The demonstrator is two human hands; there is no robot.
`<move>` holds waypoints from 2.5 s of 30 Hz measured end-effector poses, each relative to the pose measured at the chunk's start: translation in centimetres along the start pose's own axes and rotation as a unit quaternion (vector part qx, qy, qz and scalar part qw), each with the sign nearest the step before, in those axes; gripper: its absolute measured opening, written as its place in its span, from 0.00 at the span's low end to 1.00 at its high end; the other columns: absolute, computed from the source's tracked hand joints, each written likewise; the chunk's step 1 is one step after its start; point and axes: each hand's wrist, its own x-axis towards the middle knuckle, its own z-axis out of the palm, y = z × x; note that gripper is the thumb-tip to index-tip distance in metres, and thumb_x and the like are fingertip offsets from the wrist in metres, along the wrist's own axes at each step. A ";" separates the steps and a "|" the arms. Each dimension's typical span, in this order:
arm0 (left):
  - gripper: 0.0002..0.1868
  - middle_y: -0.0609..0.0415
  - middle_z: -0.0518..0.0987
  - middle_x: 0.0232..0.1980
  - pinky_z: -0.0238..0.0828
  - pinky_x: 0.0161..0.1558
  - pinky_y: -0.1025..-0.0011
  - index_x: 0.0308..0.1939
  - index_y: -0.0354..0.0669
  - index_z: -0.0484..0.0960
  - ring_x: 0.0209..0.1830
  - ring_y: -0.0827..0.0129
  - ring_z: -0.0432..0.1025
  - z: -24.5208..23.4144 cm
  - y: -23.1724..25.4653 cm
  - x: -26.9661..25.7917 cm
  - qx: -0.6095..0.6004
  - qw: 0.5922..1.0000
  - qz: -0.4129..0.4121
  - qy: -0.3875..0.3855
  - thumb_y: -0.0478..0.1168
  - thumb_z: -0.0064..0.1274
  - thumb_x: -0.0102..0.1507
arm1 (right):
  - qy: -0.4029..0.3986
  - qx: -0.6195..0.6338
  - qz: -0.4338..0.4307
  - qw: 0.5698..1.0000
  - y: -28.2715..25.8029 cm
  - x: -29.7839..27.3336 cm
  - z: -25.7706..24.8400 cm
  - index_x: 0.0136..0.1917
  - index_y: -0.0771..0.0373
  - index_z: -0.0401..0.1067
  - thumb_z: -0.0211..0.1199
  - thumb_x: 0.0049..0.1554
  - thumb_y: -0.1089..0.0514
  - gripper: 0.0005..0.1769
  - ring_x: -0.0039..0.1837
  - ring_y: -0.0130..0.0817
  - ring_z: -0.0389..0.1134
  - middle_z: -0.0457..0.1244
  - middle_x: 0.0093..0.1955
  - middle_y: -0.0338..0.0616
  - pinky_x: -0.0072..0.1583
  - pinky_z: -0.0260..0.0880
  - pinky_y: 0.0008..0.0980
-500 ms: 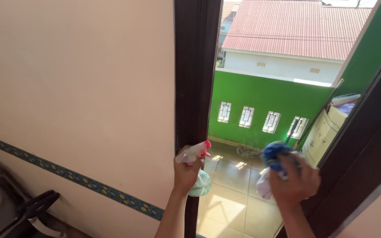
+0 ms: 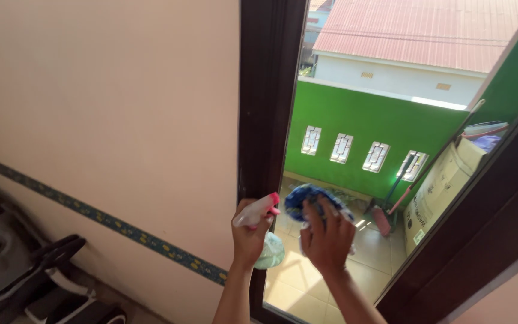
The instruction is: The person is spraying cleaner onto a window glass door and wiping it clean with a blue cloth.
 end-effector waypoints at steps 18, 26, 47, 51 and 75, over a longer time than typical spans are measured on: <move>0.31 0.51 0.82 0.59 0.76 0.52 0.75 0.68 0.33 0.74 0.49 0.71 0.78 -1.5 -3.2 -7.7 0.046 0.992 -0.096 0.073 0.26 0.54 0.59 | -0.120 0.003 -0.028 0.992 7.1 -16.9 -0.9 0.49 0.45 0.75 0.65 0.47 0.56 0.15 0.60 0.40 0.65 0.65 0.66 0.31 0.59 0.61 0.46; 0.33 0.52 0.82 0.59 0.74 0.48 0.78 0.71 0.36 0.73 0.46 0.77 0.76 -0.9 -3.5 -8.0 0.063 0.984 -0.137 0.092 0.27 0.54 0.59 | 0.072 0.046 0.114 0.990 7.7 -5.9 -5.4 0.60 0.49 0.74 0.67 0.55 0.59 0.19 0.69 0.48 0.63 0.64 0.70 0.37 0.71 0.59 0.46; 0.34 0.52 0.82 0.59 0.74 0.52 0.77 0.67 0.38 0.77 0.47 0.76 0.77 -3.6 -5.1 -9.2 0.133 0.982 -0.128 0.050 0.20 0.53 0.56 | -0.189 0.098 -0.065 0.975 -2.6 -19.2 5.4 0.63 0.49 0.73 0.61 0.52 0.57 0.24 0.69 0.37 0.59 0.58 0.74 0.33 0.67 0.59 0.42; 0.36 0.51 0.84 0.48 0.76 0.49 0.76 0.71 0.40 0.73 0.44 0.74 0.78 -3.5 -5.5 -9.7 0.082 0.983 -0.157 0.054 0.23 0.52 0.57 | -0.260 0.106 -0.074 0.957 -1.5 -22.9 4.4 0.62 0.48 0.73 0.60 0.50 0.59 0.25 0.69 0.32 0.60 0.58 0.74 0.30 0.65 0.59 0.37; 0.09 0.46 0.78 0.68 0.75 0.53 0.70 0.39 0.33 0.87 0.58 0.62 0.78 -3.0 -7.4 -11.0 0.264 0.959 -0.035 0.098 0.27 0.60 0.56 | -0.029 0.047 0.040 0.998 -0.9 -10.2 2.7 0.59 0.44 0.78 0.66 0.54 0.56 0.18 0.66 0.42 0.60 0.64 0.71 0.32 0.69 0.55 0.44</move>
